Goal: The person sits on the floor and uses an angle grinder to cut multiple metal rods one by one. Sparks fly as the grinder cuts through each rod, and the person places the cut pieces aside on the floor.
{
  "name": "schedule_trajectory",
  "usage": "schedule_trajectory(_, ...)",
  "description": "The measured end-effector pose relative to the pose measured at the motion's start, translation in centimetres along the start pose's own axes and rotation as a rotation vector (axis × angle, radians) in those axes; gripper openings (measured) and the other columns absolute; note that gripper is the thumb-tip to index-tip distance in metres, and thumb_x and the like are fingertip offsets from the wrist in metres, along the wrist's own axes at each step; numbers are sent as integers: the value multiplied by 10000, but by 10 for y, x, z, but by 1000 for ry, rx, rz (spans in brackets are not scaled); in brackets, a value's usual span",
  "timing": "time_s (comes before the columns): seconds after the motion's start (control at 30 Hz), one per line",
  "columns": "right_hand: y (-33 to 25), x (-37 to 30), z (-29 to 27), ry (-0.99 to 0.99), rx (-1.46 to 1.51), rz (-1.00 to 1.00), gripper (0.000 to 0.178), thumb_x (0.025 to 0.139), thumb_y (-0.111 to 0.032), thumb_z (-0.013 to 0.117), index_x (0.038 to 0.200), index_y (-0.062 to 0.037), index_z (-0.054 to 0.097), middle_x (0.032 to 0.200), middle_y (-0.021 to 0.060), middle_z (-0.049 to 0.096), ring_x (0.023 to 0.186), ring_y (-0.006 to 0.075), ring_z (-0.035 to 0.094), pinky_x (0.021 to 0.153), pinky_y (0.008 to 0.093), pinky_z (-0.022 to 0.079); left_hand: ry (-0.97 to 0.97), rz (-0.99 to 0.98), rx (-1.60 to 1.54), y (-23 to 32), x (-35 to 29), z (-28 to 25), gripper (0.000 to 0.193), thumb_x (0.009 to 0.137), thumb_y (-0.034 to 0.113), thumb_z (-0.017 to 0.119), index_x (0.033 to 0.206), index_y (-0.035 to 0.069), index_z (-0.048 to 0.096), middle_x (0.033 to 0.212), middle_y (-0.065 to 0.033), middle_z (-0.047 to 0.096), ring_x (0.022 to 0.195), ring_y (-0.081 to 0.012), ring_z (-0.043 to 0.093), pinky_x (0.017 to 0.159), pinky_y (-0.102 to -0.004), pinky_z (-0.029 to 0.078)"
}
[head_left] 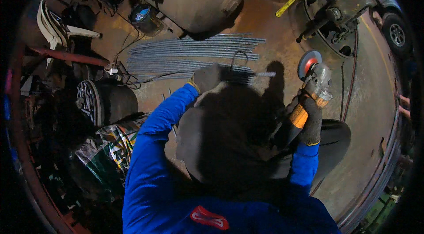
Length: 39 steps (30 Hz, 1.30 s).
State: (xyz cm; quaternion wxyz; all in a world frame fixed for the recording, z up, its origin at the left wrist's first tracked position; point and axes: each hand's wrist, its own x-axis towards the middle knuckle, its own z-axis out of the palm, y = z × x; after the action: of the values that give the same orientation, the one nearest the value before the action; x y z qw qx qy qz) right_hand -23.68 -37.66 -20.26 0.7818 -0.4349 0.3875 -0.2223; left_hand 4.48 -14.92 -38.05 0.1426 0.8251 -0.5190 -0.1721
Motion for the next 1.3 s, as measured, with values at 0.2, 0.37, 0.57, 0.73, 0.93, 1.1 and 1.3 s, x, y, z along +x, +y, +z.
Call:
schedule_trajectory(0.2, -1, -10, 11, -81, 184, -78, 388, 900, -242, 656, 1217, -26, 600, 939, 105, 671, 798, 251, 676, 718, 383, 584, 464, 58, -209, 45, 78, -133, 370, 987, 212, 523, 1303, 22, 549, 1206, -272, 620, 1072, -455, 618, 913, -500, 513)
schedule_trajectory(0.37, 11, 3, 7, -163, 257, -121, 406, 906, -279, 650, 1227, -37, 593, 941, 94, 664, 790, 241, 667, 724, 402, 586, 731, 129, 112, 36, 96, -175, 364, 993, 193, 513, 1296, -8, 531, 1186, -275, 614, 1077, -434, 608, 918, -493, 492)
schedule_trajectory(0.57, 20, 11, 9, -211, 250, -115, 403, 920, -258, 639, 1242, -23, 574, 987, 105, 664, 836, 252, 677, 735, 418, 591, 655, 121, 109, -15, 37, -145, 340, 1036, 201, 492, 1328, 32, 530, 1189, -203, 624, 1071, -340, 612, 958, -441, 470)
schedule_trajectory(0.73, 43, 35, -9, -188, 335, -153, 377, 926, -215, 644, 1239, -17, 576, 1003, 105, 665, 885, 248, 681, 744, 389, 590, 414, -172, -251, -32, -43, -78, 410, 1058, 377, 445, 1313, 94, 598, 983, -132, 672, 921, -301, 633, 855, -460, 485)
schedule_trajectory(0.93, 11, 11, -4, -232, 286, -140, 372, 930, -222, 658, 1239, -32, 578, 983, 84, 665, 865, 237, 672, 760, 374, 578, 143, -677, -124, -35, -175, 27, 418, 1045, 379, 459, 1288, 71, 604, 1004, -165, 670, 940, -331, 634, 862, -472, 485)
schedule_trajectory(1.1, 15, 15, -8, -277, 263, -99, 372, 919, -218, 685, 1227, -33, 587, 977, 89, 669, 847, 233, 679, 731, 376, 585, -13, -935, -81, -22, -238, 67, 427, 1034, 381, 470, 1267, 52, 609, 1022, -192, 668, 956, -357, 635, 867, -482, 485)
schedule_trajectory(1.3, 22, 25, -15, -254, 265, -102, 347, 921, -202, 689, 1208, -35, 585, 954, 95, 671, 828, 242, 681, 722, 386, 592, -28, -1002, -22, -23, -227, 58, 438, 1020, 384, 483, 1242, 29, 614, 1042, -225, 666, 975, -388, 636, 874, -494, 485)
